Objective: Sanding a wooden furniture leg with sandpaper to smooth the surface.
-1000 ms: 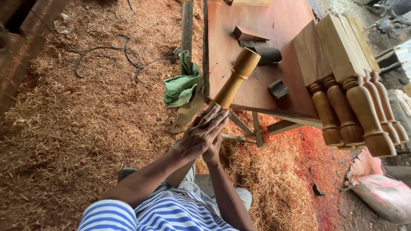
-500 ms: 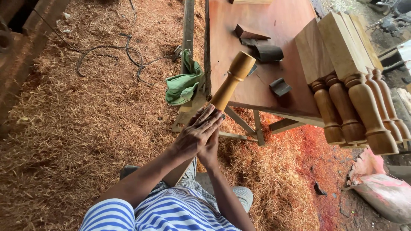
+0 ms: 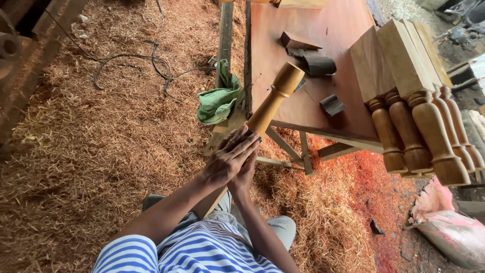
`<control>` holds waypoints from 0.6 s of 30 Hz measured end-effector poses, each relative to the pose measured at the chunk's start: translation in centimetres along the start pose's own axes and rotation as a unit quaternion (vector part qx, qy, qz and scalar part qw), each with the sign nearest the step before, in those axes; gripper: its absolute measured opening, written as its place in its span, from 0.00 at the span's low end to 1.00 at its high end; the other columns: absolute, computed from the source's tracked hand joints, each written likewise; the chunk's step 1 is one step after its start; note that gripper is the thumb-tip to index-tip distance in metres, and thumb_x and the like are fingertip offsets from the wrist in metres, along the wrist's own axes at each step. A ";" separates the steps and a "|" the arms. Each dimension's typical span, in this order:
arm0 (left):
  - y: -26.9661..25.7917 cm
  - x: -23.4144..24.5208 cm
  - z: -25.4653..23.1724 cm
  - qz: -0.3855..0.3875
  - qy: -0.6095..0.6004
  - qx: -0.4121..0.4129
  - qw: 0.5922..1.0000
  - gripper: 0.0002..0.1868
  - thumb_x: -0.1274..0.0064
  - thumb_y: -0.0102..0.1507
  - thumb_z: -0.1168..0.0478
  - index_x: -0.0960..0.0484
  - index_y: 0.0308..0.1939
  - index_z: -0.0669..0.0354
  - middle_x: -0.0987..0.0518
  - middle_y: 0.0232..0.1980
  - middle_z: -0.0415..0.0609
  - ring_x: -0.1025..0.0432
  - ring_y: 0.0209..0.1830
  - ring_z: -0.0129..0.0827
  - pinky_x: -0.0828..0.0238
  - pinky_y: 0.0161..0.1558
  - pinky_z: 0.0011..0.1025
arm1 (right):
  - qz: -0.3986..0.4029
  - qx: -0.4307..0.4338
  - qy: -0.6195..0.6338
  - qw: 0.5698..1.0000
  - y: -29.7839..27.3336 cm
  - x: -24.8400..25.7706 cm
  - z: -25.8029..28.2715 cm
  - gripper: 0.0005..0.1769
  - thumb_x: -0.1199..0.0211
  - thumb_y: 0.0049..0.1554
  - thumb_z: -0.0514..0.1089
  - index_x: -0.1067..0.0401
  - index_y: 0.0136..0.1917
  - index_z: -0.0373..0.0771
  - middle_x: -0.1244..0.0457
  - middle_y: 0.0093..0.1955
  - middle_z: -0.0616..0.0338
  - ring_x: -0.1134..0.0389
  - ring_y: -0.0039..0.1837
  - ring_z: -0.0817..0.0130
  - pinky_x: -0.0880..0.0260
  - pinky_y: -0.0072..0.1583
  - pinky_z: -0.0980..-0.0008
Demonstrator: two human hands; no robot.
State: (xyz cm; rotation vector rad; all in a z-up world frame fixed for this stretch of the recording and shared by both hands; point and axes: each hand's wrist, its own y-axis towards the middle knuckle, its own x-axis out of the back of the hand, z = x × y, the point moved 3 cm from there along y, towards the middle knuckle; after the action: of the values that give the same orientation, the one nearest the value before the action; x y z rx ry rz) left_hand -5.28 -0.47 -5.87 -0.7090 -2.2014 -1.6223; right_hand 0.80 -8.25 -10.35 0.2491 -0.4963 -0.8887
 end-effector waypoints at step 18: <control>1.3 -0.6 0.1 -0.013 -0.025 -0.012 1.000 0.23 0.53 0.70 0.67 0.27 0.71 0.57 0.34 0.77 0.45 0.47 0.82 0.43 0.50 0.80 0.50 | -0.012 -0.077 -0.014 0.997 -0.5 0.1 -0.2 0.52 0.29 0.53 0.46 0.55 0.80 0.33 0.41 0.74 0.42 0.34 0.72 0.53 0.29 0.66 0.61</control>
State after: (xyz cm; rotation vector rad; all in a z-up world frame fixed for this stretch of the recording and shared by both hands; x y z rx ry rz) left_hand -4.07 -0.15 -5.15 -0.7373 -2.2374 -1.6644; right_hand 0.60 -8.61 -10.67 0.1034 -0.4484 -0.9506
